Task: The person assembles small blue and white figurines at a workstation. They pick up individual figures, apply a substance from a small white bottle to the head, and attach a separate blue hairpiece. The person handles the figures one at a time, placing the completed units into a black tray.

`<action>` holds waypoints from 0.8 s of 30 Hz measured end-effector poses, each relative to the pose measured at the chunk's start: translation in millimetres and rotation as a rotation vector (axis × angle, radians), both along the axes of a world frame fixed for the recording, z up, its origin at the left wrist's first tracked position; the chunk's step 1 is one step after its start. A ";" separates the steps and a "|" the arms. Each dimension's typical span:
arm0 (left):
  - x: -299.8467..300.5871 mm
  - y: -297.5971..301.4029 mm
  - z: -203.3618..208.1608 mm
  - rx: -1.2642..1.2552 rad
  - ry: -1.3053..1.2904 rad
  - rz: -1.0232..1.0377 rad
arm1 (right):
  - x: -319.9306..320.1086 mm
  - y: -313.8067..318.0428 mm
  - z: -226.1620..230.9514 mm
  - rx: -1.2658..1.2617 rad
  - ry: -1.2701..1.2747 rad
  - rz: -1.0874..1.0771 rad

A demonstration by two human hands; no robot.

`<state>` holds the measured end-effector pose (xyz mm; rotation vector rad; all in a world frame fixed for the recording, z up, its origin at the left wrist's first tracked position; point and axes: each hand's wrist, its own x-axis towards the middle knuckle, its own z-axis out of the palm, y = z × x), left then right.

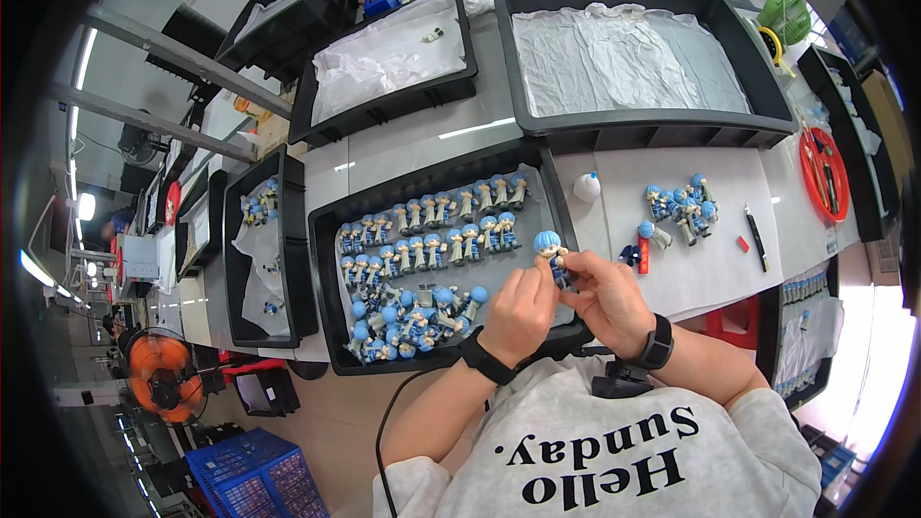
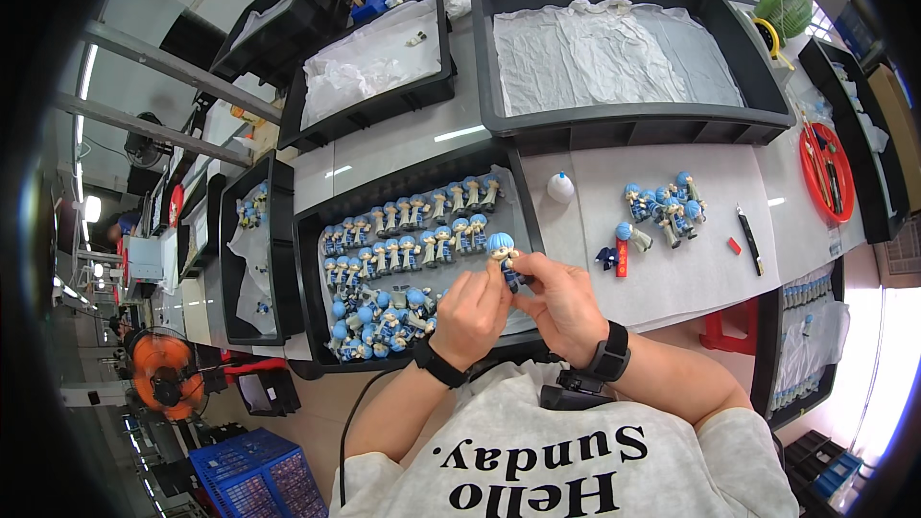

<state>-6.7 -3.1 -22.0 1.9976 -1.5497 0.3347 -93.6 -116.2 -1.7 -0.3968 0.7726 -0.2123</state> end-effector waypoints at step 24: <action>-13.7 -29.7 -20.1 -0.078 0.343 0.060 | -7.1 -17.7 -42.3 -0.368 -0.110 -0.057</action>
